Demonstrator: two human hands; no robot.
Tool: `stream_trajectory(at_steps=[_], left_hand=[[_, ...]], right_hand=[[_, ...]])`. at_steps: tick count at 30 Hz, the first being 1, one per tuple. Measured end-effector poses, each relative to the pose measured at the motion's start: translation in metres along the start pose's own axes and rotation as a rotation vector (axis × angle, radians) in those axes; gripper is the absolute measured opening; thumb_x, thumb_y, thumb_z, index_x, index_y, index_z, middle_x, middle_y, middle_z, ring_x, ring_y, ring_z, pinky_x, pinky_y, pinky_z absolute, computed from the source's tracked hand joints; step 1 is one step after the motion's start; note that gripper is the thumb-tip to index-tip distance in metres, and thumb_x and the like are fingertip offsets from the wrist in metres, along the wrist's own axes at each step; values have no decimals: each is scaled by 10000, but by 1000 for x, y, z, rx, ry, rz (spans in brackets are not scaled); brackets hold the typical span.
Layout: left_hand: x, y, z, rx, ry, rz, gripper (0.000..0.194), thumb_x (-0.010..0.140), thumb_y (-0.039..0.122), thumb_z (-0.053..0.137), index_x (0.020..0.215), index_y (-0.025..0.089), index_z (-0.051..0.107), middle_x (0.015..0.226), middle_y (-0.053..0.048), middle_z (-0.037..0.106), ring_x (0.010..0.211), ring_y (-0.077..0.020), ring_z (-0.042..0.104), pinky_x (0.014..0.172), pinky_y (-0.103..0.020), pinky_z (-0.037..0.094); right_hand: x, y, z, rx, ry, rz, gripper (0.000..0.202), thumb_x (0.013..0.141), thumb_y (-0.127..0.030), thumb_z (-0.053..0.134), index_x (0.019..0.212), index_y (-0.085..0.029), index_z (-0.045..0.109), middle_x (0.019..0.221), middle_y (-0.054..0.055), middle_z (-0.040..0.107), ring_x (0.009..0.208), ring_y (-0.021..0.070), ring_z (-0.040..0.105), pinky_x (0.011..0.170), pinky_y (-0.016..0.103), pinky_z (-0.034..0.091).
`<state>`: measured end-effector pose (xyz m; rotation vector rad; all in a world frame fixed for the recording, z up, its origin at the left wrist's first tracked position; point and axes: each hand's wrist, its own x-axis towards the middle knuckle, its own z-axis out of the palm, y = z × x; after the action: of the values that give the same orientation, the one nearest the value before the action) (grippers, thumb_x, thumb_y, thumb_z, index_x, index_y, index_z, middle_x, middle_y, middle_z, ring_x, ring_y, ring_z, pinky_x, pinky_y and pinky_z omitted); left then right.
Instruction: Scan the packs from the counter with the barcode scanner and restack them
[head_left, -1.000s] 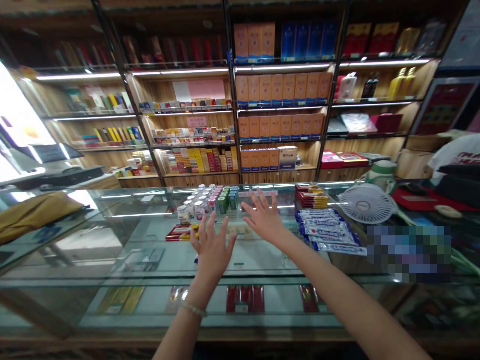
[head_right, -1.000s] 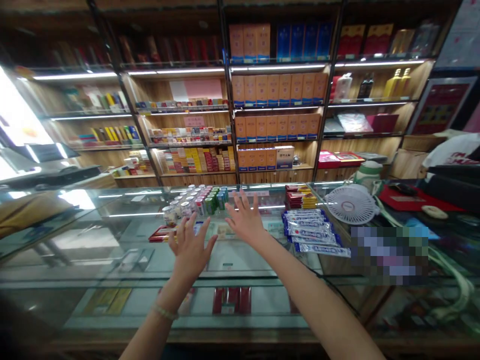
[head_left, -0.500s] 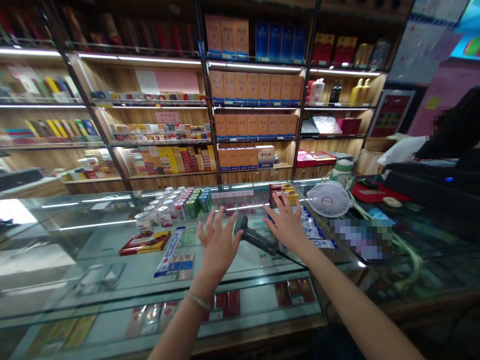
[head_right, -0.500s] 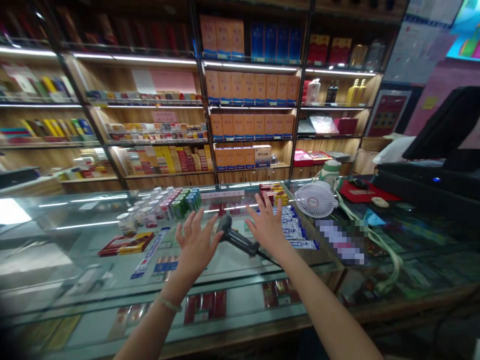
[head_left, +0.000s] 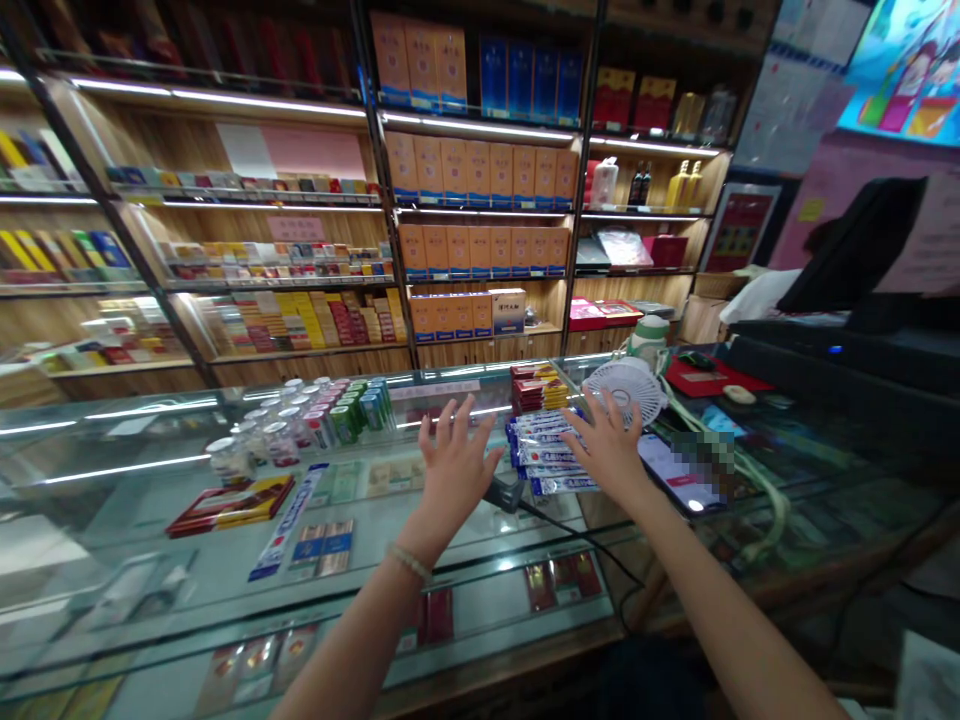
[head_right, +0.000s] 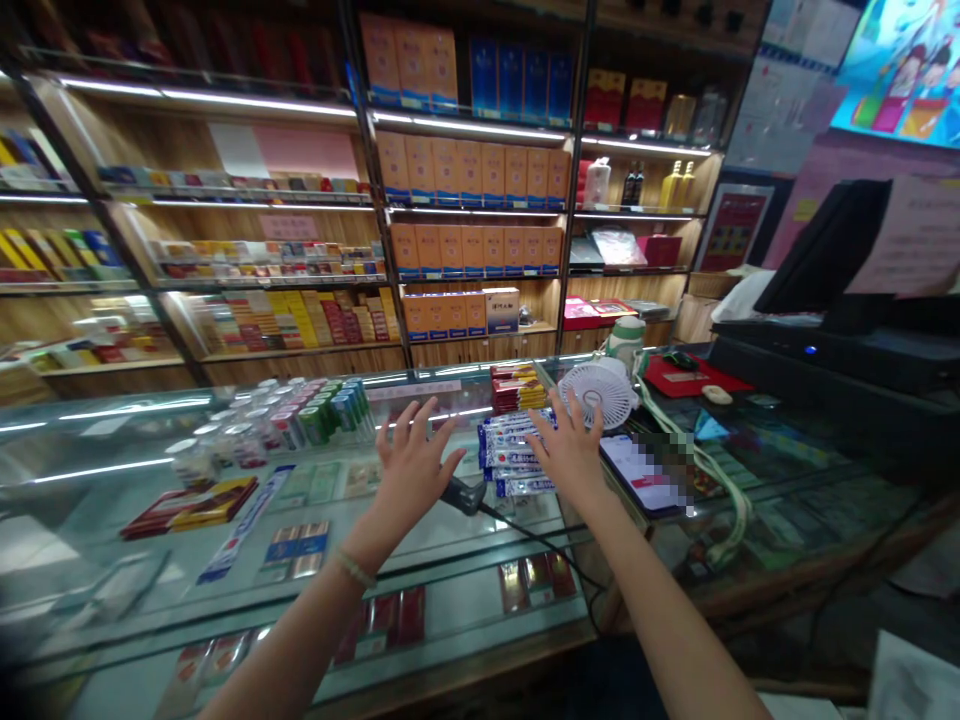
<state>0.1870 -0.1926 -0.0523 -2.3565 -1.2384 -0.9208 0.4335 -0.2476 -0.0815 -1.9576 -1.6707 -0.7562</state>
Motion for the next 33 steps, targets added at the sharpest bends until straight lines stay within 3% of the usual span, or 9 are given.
stream_trajectory(at_steps=[8,16,25,33], left_hand=[[20,15,14,-20,-50,58,406,928,389,623,1327,323,667,1586,-97,466,1478,-352,351,1224,-642,132],[45,20,37,-28,-125,137,322,884,353,670,1196,315,738,1533,-96,522,1470,-354,355,1212,-670,177],[43,23,54,5,-179,211,138,839,337,725,937,285,808,1461,-79,592,1457,-387,369,1190,-698,208],[43,28,53,-23,-159,192,90,837,257,715,875,262,796,1427,-58,623,1449,-368,380,1197,-682,208]], right_hand=[[-10,26,9,-58,-5,36,370,988,-430,559,1341,-370,654,1611,92,437,1500,364,305,1174,701,142],[-6,37,21,-83,-62,38,360,959,-422,613,1309,-372,682,1635,103,397,1509,393,287,1155,716,179],[-7,34,30,-58,-65,4,287,941,-402,638,1206,-364,741,1607,86,446,1485,384,322,1165,713,143],[-5,34,32,-1,-44,12,150,911,-341,674,1031,-295,752,1572,72,497,1489,361,332,1161,702,178]])
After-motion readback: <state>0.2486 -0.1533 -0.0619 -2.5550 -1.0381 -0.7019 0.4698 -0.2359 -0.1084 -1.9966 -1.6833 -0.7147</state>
